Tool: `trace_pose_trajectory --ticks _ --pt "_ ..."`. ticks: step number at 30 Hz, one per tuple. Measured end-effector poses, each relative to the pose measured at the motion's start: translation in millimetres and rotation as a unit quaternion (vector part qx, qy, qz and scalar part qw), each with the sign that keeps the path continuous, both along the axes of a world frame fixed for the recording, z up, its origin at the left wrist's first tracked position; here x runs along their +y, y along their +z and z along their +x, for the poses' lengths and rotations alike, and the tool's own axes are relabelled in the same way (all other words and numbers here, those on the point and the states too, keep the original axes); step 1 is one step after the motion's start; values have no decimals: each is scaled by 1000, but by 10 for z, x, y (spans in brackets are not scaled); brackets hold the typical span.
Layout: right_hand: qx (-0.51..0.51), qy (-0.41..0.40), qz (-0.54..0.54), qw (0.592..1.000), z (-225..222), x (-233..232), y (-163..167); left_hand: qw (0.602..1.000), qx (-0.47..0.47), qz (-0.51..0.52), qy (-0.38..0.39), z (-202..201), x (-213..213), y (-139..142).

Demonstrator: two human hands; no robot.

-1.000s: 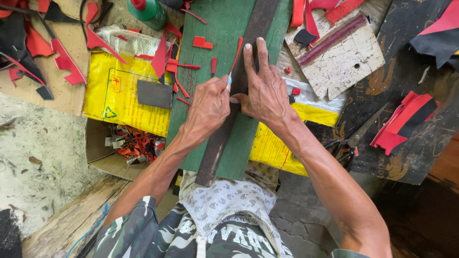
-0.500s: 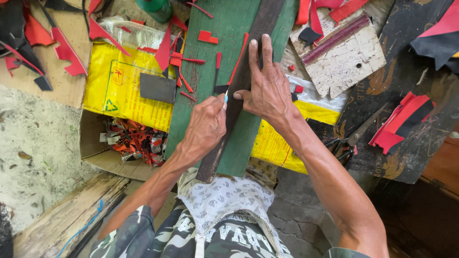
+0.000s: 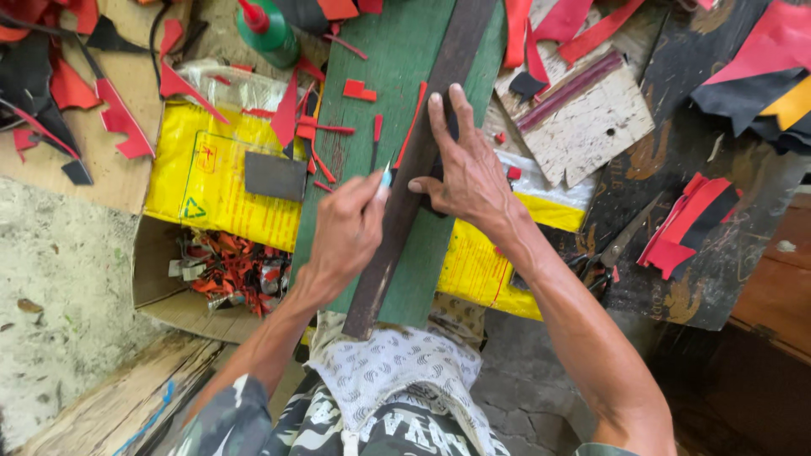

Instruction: The person trims the edges of small red rubber pieces with a small knife over a green board, holding each piece steady with the other hand. Trimmed pieces are set aside among piles of cut red and black rubber scraps on the workbench.

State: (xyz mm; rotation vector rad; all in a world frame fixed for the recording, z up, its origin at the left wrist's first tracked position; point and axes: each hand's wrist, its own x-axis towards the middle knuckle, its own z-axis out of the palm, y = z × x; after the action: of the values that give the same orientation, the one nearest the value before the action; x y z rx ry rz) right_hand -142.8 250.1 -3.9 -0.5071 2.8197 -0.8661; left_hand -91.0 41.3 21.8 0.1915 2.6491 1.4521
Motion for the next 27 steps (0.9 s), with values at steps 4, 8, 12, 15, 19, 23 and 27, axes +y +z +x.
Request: trace_pose_trajectory --ticks 4,8,12,15,19,23,27 --pt "-23 -18 -1 1000 -11 -21 28 998 54 40 3 -632 329 -261" --pt "-19 -22 -5 1000 -26 -19 22 999 46 21 -4 -853 445 -418" --pt "-25 -23 -9 999 -25 -4 4 998 57 14 -13 -861 433 -397" --pt "-18 -22 -19 999 -17 4 -3 1000 17 17 -20 -876 431 -364" --pt "-15 -20 -18 1000 -22 15 -13 997 61 -31 -35 -913 463 -400" --pt "-10 -14 -23 1000 -36 23 -26 993 87 -55 -61 -946 468 -469" --pt "-27 -17 -15 999 -35 15 -20 991 84 -70 -73 -961 455 -485"
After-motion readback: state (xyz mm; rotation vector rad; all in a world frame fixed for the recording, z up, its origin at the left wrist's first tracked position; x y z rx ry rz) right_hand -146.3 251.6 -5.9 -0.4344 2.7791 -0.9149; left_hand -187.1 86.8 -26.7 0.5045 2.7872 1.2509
